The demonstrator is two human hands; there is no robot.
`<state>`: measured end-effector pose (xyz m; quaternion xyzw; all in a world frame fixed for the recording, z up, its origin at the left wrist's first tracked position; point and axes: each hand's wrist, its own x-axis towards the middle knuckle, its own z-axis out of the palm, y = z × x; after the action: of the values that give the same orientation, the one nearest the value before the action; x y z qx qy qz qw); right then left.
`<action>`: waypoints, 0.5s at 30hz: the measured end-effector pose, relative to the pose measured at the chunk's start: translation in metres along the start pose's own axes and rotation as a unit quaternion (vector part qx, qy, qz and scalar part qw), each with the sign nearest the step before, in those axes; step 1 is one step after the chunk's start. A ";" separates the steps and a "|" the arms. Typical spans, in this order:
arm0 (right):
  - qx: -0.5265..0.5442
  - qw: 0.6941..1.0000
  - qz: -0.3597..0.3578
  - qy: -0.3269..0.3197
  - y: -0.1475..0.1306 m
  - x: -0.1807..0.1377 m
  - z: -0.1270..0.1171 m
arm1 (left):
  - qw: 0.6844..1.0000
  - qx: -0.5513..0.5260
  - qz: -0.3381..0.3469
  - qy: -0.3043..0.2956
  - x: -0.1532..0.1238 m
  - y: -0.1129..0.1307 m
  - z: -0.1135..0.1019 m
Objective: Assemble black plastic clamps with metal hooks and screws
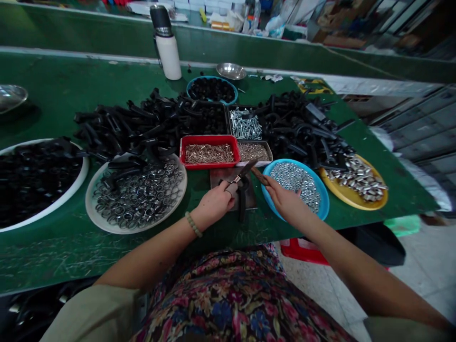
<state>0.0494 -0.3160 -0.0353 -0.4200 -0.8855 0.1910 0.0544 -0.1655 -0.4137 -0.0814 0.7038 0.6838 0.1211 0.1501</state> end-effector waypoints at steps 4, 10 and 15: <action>0.034 0.997 -0.025 0.059 -0.007 -0.018 0.001 | 0.987 -0.040 -0.037 0.148 0.030 -0.018 -0.044; 0.044 0.998 -0.042 0.020 -0.002 -0.023 0.016 | 0.994 0.086 0.038 0.050 0.154 -0.002 -0.059; 0.069 0.985 0.035 0.153 0.015 -0.035 0.007 | 0.994 0.105 0.023 -0.009 0.199 0.016 -0.030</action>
<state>0.0813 -0.3364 -0.0450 -0.4705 -0.8361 0.1866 0.2116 -0.1546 -0.2136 -0.0546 0.7321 0.6751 0.0452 0.0786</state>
